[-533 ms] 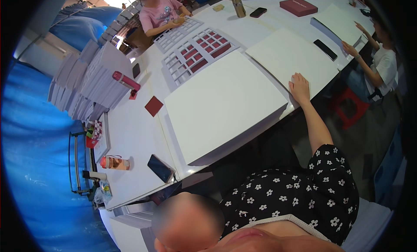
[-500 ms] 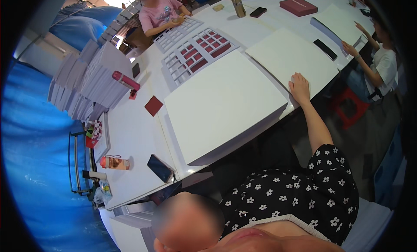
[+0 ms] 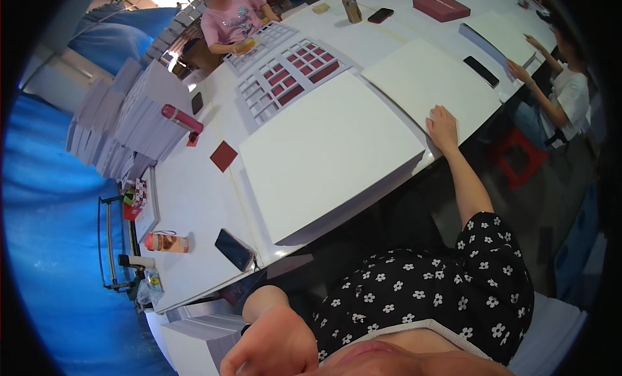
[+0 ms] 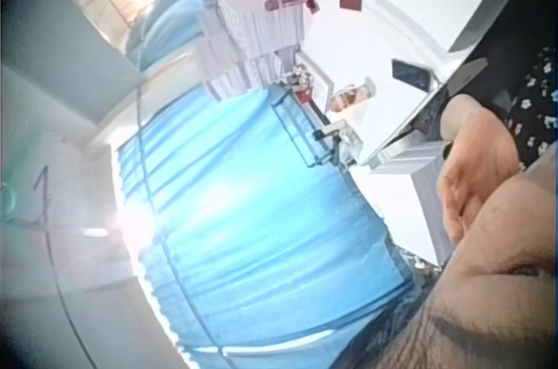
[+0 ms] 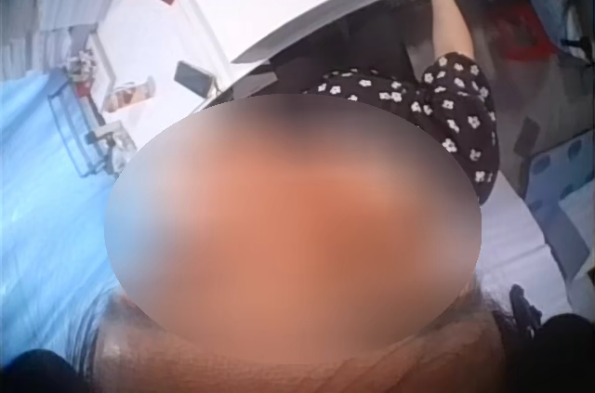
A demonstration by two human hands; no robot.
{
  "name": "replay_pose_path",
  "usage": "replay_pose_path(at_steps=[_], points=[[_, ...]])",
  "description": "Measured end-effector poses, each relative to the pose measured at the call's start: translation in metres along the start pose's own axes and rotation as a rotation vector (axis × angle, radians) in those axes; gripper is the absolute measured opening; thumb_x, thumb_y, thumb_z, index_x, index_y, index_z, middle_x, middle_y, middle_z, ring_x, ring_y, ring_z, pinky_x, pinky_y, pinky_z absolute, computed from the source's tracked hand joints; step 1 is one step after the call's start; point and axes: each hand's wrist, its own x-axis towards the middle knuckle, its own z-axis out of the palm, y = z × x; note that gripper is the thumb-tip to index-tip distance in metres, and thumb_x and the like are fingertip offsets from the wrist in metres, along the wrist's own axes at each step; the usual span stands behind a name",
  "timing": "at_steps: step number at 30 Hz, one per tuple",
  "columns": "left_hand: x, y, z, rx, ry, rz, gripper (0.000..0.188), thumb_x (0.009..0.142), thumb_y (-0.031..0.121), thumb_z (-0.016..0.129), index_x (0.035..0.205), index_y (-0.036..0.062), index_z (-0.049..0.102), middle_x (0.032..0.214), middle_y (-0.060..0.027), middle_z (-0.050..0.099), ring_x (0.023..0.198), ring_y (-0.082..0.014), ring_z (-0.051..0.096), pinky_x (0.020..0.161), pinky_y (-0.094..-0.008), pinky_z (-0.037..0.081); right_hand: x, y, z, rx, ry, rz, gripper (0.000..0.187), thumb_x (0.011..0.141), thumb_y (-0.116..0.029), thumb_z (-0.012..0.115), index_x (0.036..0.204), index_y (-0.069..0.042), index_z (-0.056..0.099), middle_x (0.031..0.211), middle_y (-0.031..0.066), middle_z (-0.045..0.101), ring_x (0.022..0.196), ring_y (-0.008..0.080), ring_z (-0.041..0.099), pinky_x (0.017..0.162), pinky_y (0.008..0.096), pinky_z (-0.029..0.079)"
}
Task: The person assembles books by placing a white cover sheet over a red grid-like insert and folding the cover around it. The process is repeated multiple times, with the person handling the materials by hand and stacking the finished units on the table.
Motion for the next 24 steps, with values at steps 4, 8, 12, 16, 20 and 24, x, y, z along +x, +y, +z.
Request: replay_pose_path(at_steps=[4,8,12,16,20,24], points=[[0.000,0.005,0.001,0.401,0.015,0.179,0.054,0.089,0.037,0.065,0.133,0.0076,0.055,0.144,-0.0165,0.047,0.135,-0.0377,0.036,0.108,-0.0589,0.026,-0.001,0.002,-0.002,-0.014,-0.007,0.012,0.034,0.089,-0.023,0.061,0.118,-0.003,0.058,0.130,0.0155,0.057,0.128,0.0323,0.049,0.106,0.0457,0.038],[-0.001,0.028,-0.006,0.581,-0.038,0.268,0.050,0.090,0.037,0.065,0.131,0.0096,0.057,0.143,-0.0151,0.050,0.134,-0.0377,0.039,0.108,-0.0587,0.027,0.000,0.001,-0.001,0.003,0.004,0.003,0.034,0.089,-0.023,0.062,0.116,-0.003,0.058,0.130,0.0159,0.057,0.128,0.0331,0.049,0.106,0.0459,0.038],[0.002,0.037,-0.001,0.651,-0.071,0.298,0.048,0.091,0.038,0.064,0.130,0.0104,0.058,0.143,-0.0142,0.050,0.135,-0.0376,0.038,0.107,-0.0588,0.028,-0.001,-0.002,0.001,-0.003,0.010,-0.008,0.034,0.088,-0.023,0.063,0.116,-0.004,0.058,0.129,0.0158,0.057,0.127,0.0331,0.049,0.105,0.0461,0.038],[-0.001,0.016,0.006,0.315,-0.079,0.112,0.049,0.092,0.038,0.063,0.132,0.0112,0.057,0.145,-0.0142,0.048,0.137,-0.0374,0.036,0.107,-0.0600,0.028,-0.001,0.003,0.000,-0.003,-0.010,0.006,0.033,0.088,-0.022,0.062,0.115,-0.003,0.058,0.128,0.0166,0.057,0.127,0.0336,0.049,0.105,0.0461,0.038],[-0.006,0.048,0.019,1.205,-0.199,0.145,0.047,0.096,0.038,0.052,0.133,0.0088,0.053,0.139,-0.0112,0.053,0.134,-0.0302,0.041,0.109,-0.0497,0.029,0.004,0.005,0.011,-0.132,-0.191,-0.059,0.056,0.091,-0.038,0.060,0.124,0.007,0.053,0.138,0.0270,0.048,0.133,0.0409,0.042,0.109,0.0543,0.033],[-0.011,0.060,0.011,1.444,-0.344,-0.093,0.052,0.098,0.047,0.043,0.135,0.0105,0.049,0.138,-0.0093,0.052,0.133,-0.0268,0.041,0.110,-0.0473,0.025,0.013,-0.047,-0.037,-0.254,-0.529,0.009,0.070,0.091,-0.050,0.060,0.132,0.006,0.047,0.143,0.0279,0.041,0.139,0.0399,0.034,0.106,0.0593,0.034]])
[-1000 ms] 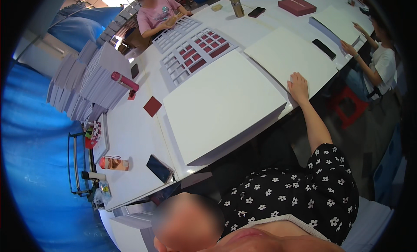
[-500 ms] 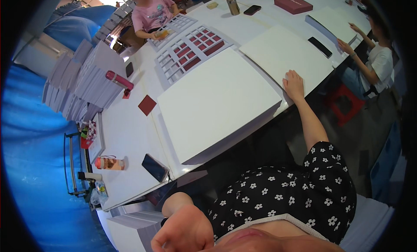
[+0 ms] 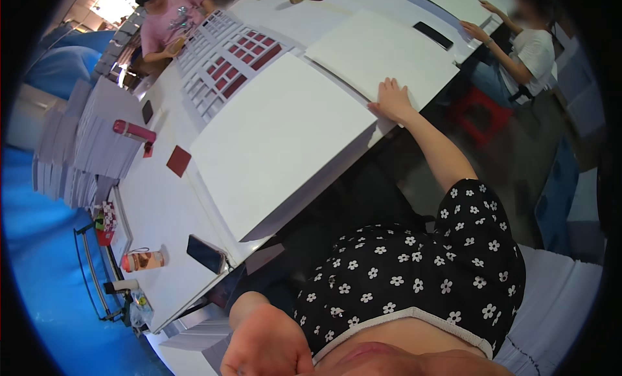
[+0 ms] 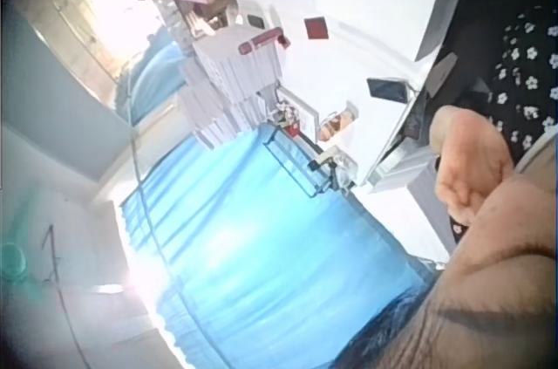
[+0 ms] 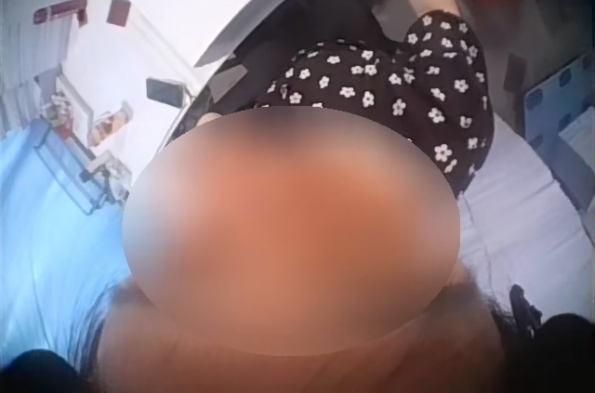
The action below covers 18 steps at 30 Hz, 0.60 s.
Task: The person assembles books by placing a white cover sheet over a red grid-like insert and folding the cover around it. The process is repeated multiple times, with the person handling the materials by hand and stacking the finished units on the table.
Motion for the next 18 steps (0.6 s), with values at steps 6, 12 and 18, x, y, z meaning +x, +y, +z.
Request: replay_pose_path(at_steps=[6,12,18], points=[[-0.022,-0.005,0.028,-0.428,-0.004,-0.296,0.061,0.099,0.057,0.035,0.138,0.0121,0.047,0.138,-0.0160,0.048,0.125,-0.0308,0.046,0.105,-0.0488,0.029,0.005,0.009,-0.011,0.048,-0.040,-0.107,0.038,0.089,-0.029,0.061,0.104,0.006,0.063,0.100,0.0236,0.067,0.099,0.0383,0.065,0.081,0.0487,0.054],[-0.051,-0.006,-0.007,-0.481,-0.609,-0.982,0.059,0.101,0.044,0.044,0.137,-0.0017,0.043,0.125,-0.0269,0.052,0.107,-0.0357,0.057,0.093,-0.0422,0.043,0.001,0.010,-0.012,0.017,0.262,-0.192,0.013,0.083,-0.008,0.053,0.081,0.000,0.062,0.077,0.0191,0.069,0.073,0.0334,0.070,0.064,0.0454,0.055],[-0.095,-0.040,-0.044,-0.152,-0.821,-1.092,0.045,0.100,0.028,0.048,0.129,-0.0062,0.049,0.120,-0.0232,0.056,0.102,-0.0278,0.059,0.095,-0.0409,0.044,-0.005,0.018,-0.007,-0.127,0.063,-0.209,0.023,0.083,-0.022,0.064,0.092,-0.002,0.067,0.079,0.0178,0.071,0.075,0.0325,0.071,0.063,0.0439,0.055]])
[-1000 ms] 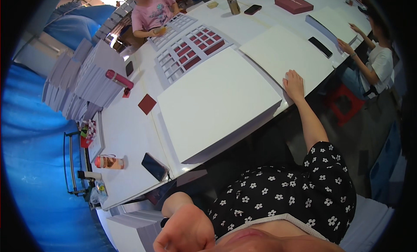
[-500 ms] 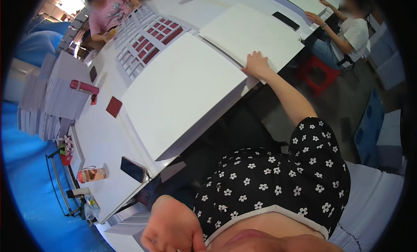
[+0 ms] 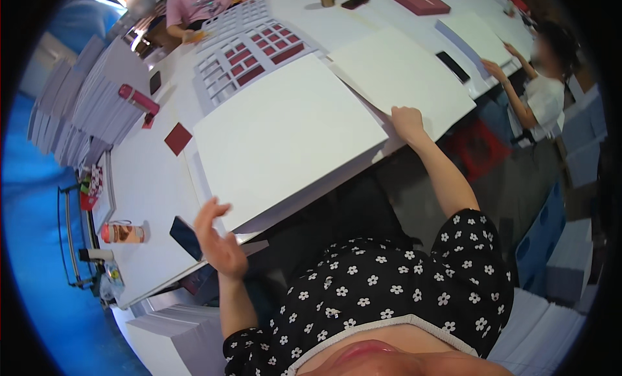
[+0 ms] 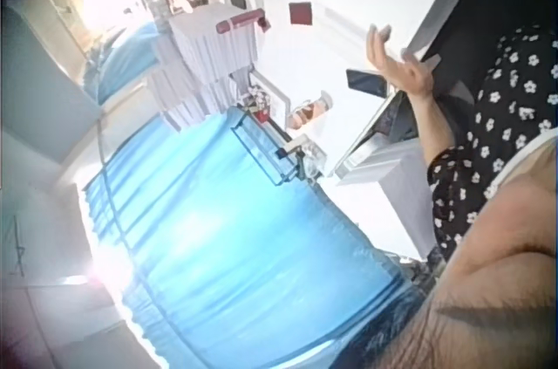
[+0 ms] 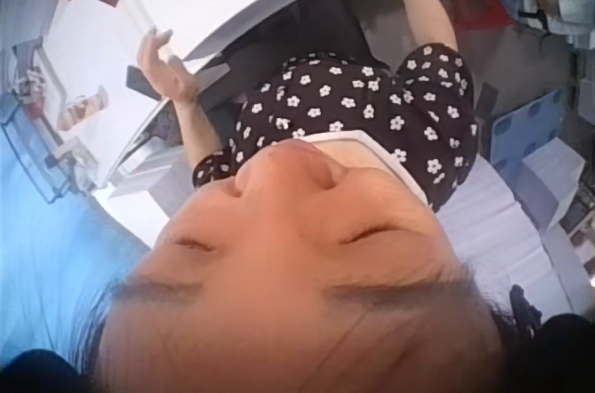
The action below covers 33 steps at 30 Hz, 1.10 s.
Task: The person assembles books by placing a white cover sheet over a red grid-like insert and folding the cover around it. The process is repeated multiple times, with the person handling the materials by hand and stacking the finished units on the table.
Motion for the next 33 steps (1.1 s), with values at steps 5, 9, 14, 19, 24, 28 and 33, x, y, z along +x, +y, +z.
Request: replay_pose_path(at_steps=[5,9,14,19,24,28,33], points=[[-0.047,-0.090,-0.039,-0.026,0.385,-0.590,0.032,0.106,0.019,0.041,0.126,-0.0025,0.053,0.106,-0.0115,0.063,0.089,-0.0147,0.058,0.083,-0.0299,0.048,0.048,0.003,-0.052,0.130,-0.091,0.053,0.037,0.086,-0.036,0.069,0.110,-0.009,0.067,0.092,0.0153,0.072,0.089,0.0325,0.070,0.075,0.0450,0.055],[-0.118,-0.142,-0.027,-0.203,0.414,-0.853,0.027,0.105,0.018,0.046,0.123,0.0003,0.055,0.094,-0.0071,0.064,0.076,-0.0095,0.056,0.071,-0.0243,0.048,0.107,-0.038,-0.131,0.416,0.332,-0.097,0.045,0.086,-0.031,0.070,0.125,-0.011,0.059,0.103,0.0158,0.071,0.098,0.0345,0.067,0.084,0.0445,0.052],[-0.146,-0.128,-0.010,-0.236,0.425,-0.956,0.024,0.103,0.009,0.047,0.124,0.0001,0.051,0.088,-0.0053,0.061,0.075,-0.0070,0.052,0.069,-0.0226,0.047,0.185,-0.131,-0.176,0.286,0.222,-0.481,0.060,0.082,-0.021,0.074,0.137,-0.015,0.051,0.122,0.0168,0.064,0.113,0.0332,0.061,0.094,0.0431,0.048],[-0.145,-0.099,-0.013,-0.234,0.483,-0.981,0.024,0.102,0.008,0.047,0.124,0.0001,0.050,0.091,-0.0059,0.061,0.077,-0.0090,0.056,0.072,-0.0224,0.047,0.236,-0.185,-0.152,0.099,-0.056,-0.502,0.089,0.073,-0.020,0.083,0.149,-0.023,0.036,0.143,0.0155,0.049,0.133,0.0336,0.045,0.108,0.0499,0.037],[-0.146,-0.096,-0.016,-0.148,0.399,-0.983,0.025,0.102,0.007,0.047,0.126,0.0003,0.049,0.092,-0.0058,0.061,0.080,-0.0093,0.058,0.072,-0.0225,0.048,0.264,-0.207,-0.127,-0.173,-0.255,-0.383,0.123,0.061,-0.028,0.093,0.156,-0.038,0.016,0.149,0.0208,0.041,0.140,0.0440,0.033,0.110,0.0541,0.029],[-0.138,-0.064,-0.014,-0.178,0.442,-0.987,0.023,0.100,0.007,0.050,0.122,-0.0006,0.052,0.092,-0.0062,0.061,0.079,-0.0093,0.057,0.073,-0.0230,0.048,0.260,-0.201,-0.133,-0.181,-0.343,-0.418,0.115,0.062,-0.021,0.090,0.154,-0.032,0.022,0.141,0.0218,0.046,0.137,0.0416,0.037,0.109,0.0576,0.029],[-0.131,-0.055,-0.010,-0.072,0.358,-1.002,0.022,0.100,0.009,0.051,0.119,-0.0007,0.055,0.091,-0.0056,0.062,0.080,-0.0098,0.058,0.073,-0.0233,0.049,0.253,-0.200,-0.141,-0.162,-0.255,-0.436,0.104,0.056,-0.024,0.088,0.146,-0.028,0.036,0.127,0.0209,0.054,0.126,0.0398,0.047,0.105,0.0565,0.032]])
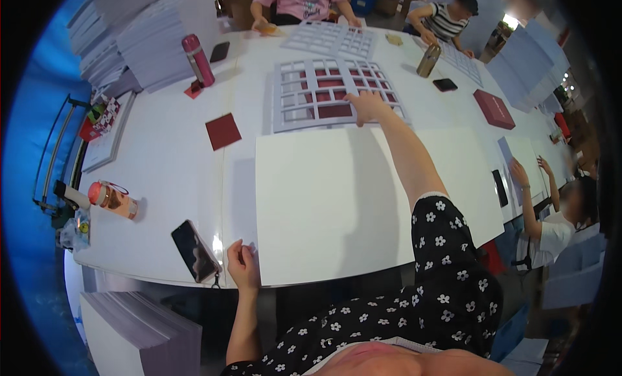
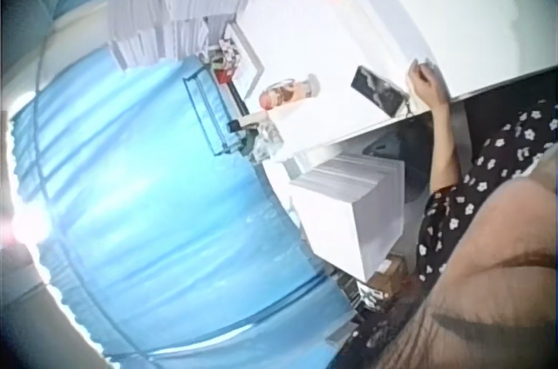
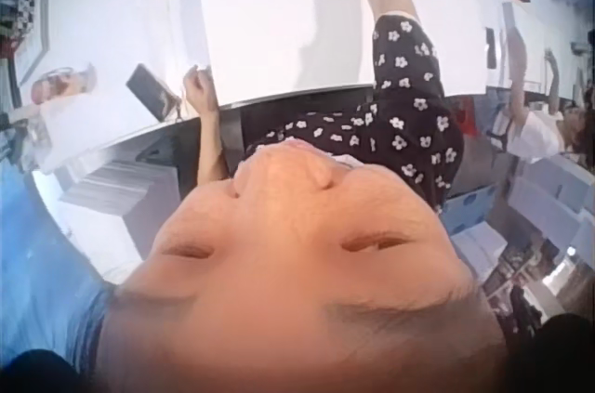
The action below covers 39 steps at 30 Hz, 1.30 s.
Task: The person assembles books by placing a white cover sheet over a red grid-like insert and folding the cover around it. The process is repeated multiple times, with the person handling the materials by hand and stacking the finished units on the table.
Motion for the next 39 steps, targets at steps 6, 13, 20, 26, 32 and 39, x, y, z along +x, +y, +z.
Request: replay_pose_path(at_steps=[6,13,20,26,32,39], points=[[0.017,-0.018,0.014,0.039,0.009,0.093,0.020,0.099,0.010,0.052,0.114,-0.0017,0.058,0.088,-0.0072,0.063,0.078,-0.0114,0.059,0.072,-0.0248,0.049,-0.033,0.004,-0.057,0.047,0.230,-0.017,0.102,0.052,-0.032,0.089,0.142,-0.022,0.041,0.121,0.0206,0.057,0.122,0.0386,0.050,0.102,0.0527,0.035],[0.037,-0.033,0.021,0.026,0.025,0.121,0.019,0.098,0.011,0.052,0.111,-0.0018,0.059,0.087,-0.0090,0.065,0.076,-0.0141,0.060,0.071,-0.0278,0.049,-0.140,-0.005,-0.102,0.116,0.408,-0.113,0.095,0.056,-0.033,0.086,0.139,-0.020,0.043,0.115,0.0211,0.058,0.113,0.0388,0.054,0.100,0.0458,0.036],[0.071,-0.073,0.025,0.274,0.080,0.272,0.024,0.094,0.017,0.057,0.110,-0.0006,0.063,0.092,-0.0115,0.067,0.082,-0.0206,0.064,0.078,-0.0323,0.051,-0.273,-0.035,-0.070,0.162,0.385,-0.360,0.088,0.058,-0.032,0.087,0.136,-0.017,0.050,0.099,0.0165,0.058,0.104,0.0343,0.053,0.102,0.0474,0.034],[0.081,-0.081,0.035,0.266,0.066,0.266,0.020,0.095,0.015,0.057,0.108,0.0025,0.064,0.093,-0.0134,0.069,0.082,-0.0244,0.067,0.075,-0.0342,0.052,-0.329,-0.061,-0.017,0.180,0.242,-0.484,0.086,0.058,-0.037,0.087,0.134,-0.017,0.053,0.101,0.0162,0.055,0.103,0.0348,0.052,0.114,0.0572,0.024],[0.089,-0.086,0.034,0.312,0.081,0.225,0.018,0.094,0.014,0.057,0.107,0.0024,0.064,0.088,-0.0114,0.068,0.079,-0.0230,0.065,0.072,-0.0336,0.051,-0.296,-0.074,0.006,0.231,0.104,-0.538,0.086,0.061,-0.049,0.084,0.135,-0.017,0.053,0.102,0.0176,0.058,0.110,0.0389,0.052,0.113,0.0587,0.024],[0.091,-0.085,0.035,0.275,0.085,0.314,0.017,0.096,0.014,0.057,0.106,0.0019,0.063,0.087,-0.0118,0.067,0.076,-0.0232,0.064,0.071,-0.0337,0.051,-0.252,-0.076,0.018,0.229,0.148,-0.482,0.086,0.060,-0.045,0.086,0.136,-0.021,0.054,0.105,0.0131,0.057,0.114,0.0368,0.050,0.114,0.0589,0.024]])
